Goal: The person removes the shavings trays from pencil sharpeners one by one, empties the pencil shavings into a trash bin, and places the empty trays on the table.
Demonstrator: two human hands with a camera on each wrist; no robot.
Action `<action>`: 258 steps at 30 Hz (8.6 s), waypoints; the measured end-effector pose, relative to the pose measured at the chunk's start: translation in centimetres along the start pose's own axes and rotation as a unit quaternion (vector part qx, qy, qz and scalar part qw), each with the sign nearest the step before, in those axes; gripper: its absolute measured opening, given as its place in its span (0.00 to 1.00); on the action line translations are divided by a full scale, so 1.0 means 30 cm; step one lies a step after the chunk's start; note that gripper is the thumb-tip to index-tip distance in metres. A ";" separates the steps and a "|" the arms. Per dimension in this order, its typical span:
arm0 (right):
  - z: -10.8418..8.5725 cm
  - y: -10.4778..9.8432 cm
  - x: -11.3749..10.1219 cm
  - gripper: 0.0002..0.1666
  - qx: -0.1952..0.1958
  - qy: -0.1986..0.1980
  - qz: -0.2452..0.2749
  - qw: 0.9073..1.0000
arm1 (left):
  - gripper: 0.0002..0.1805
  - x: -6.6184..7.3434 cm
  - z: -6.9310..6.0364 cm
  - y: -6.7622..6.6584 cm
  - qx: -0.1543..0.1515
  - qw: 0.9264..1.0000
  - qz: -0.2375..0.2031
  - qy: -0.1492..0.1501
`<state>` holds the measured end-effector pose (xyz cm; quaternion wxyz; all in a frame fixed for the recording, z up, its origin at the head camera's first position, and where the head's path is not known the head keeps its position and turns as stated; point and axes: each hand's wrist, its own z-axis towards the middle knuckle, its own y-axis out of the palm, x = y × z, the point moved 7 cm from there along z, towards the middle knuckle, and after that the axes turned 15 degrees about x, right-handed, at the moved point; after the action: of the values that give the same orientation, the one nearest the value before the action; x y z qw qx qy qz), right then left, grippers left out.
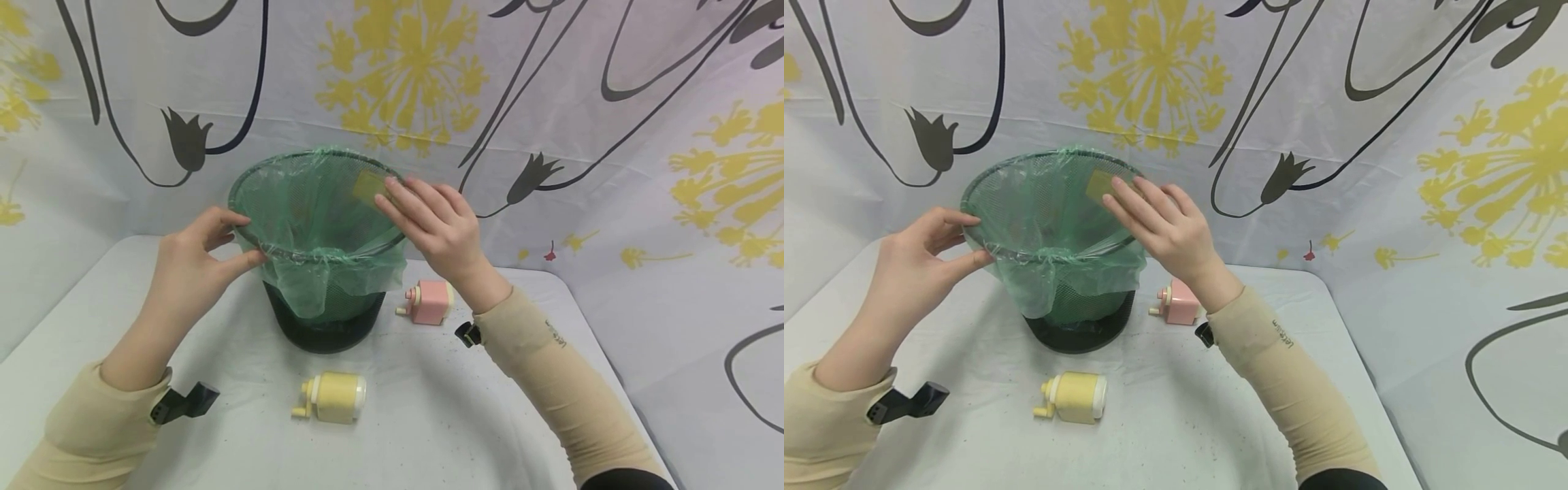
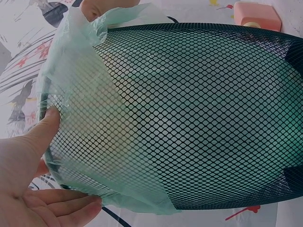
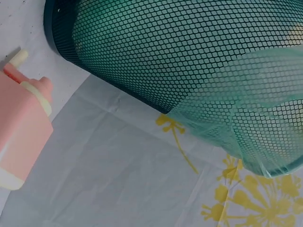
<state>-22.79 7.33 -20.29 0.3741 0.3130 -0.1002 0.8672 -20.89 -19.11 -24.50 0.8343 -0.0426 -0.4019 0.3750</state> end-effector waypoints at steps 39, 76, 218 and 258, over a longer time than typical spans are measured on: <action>-0.002 -0.003 -0.011 0.30 -0.004 -0.077 0.013 0.997 | 0.23 0.005 -0.002 -0.002 0.005 1.000 -0.003 0.006; 0.001 -0.007 0.039 0.25 -0.007 0.019 -0.029 0.999 | 0.23 0.001 -0.006 -0.001 0.004 1.000 -0.001 0.002; -0.764 -0.543 0.093 0.31 -0.162 0.633 -0.265 0.709 | 0.23 0.005 -0.010 0.001 0.018 1.000 -0.011 0.017; -0.966 -0.587 0.040 0.38 -0.277 0.752 -0.212 0.560 | 0.23 0.016 -0.010 -0.004 0.018 1.000 -0.010 0.014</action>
<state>-24.44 32.19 -43.35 0.5551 -0.5587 0.0514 0.6140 -20.42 -18.81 -24.36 0.8442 -0.0284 -0.3836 0.3732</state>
